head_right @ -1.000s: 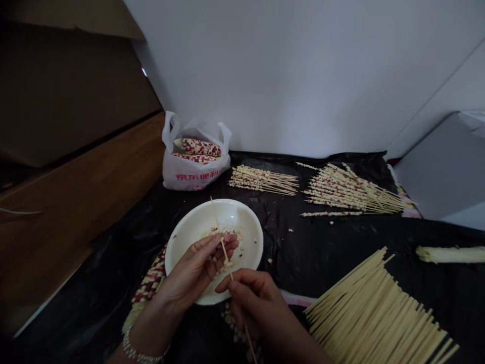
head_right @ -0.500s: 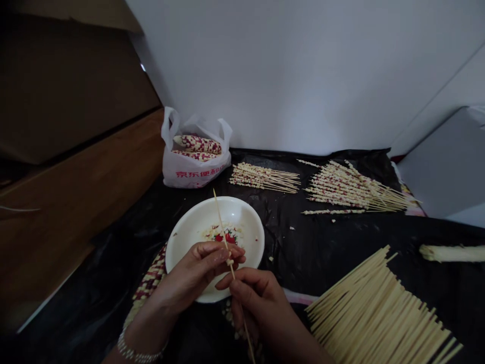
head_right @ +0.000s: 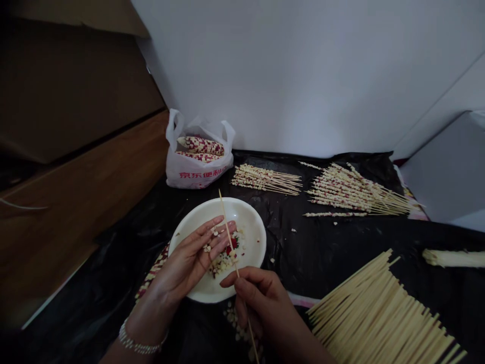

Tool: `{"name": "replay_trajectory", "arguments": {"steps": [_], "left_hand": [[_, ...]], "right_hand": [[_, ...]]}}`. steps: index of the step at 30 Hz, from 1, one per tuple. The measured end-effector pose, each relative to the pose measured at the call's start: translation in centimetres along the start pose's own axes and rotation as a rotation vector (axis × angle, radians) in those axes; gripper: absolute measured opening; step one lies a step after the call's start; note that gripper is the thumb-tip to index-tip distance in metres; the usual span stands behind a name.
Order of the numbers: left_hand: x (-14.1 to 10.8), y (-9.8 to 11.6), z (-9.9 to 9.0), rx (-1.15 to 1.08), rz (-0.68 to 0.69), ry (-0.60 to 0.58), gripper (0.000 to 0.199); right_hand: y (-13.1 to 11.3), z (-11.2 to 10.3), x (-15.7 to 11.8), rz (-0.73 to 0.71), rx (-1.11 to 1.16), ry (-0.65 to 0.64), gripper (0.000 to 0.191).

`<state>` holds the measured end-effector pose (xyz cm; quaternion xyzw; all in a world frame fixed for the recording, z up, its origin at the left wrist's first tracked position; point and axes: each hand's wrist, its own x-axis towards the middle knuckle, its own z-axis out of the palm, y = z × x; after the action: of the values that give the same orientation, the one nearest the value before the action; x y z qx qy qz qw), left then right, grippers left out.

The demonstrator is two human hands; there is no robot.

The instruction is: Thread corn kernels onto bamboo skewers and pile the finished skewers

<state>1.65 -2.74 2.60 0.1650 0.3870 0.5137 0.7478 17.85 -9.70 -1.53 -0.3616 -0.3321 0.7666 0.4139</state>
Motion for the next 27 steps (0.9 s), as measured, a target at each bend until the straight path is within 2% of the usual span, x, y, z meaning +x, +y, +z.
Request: {"name": "replay_trajectory", "arguments": {"steps": [6,12,16,20,27], "left_hand": [[0.3,-0.1,-0.4,-0.023,0.027,0.073,0.011],[0.6,0.2,-1.0,-0.046,0.073,0.116,0.022],[0.9,0.4,-1.0,-0.135,0.145,0.180,0.025],[1.1,0.8,-0.9,-0.154,0.159,0.239,0.026],[1.2,1.1,-1.0,-0.151,0.196,0.236,0.024]], "right_hand": [[0.1,0.0,-0.2,0.017,0.011,-0.029,0.023],[0.1,0.4,-0.2,0.036,0.025,-0.051,0.022],[-0.3,0.8,-0.4,0.119,0.001,-0.098,0.025],[-0.7,0.8,-0.6,0.193,-0.057,-0.148,0.029],[-0.7,1.0,-0.7,0.223,-0.040,-0.194,0.027]]}}
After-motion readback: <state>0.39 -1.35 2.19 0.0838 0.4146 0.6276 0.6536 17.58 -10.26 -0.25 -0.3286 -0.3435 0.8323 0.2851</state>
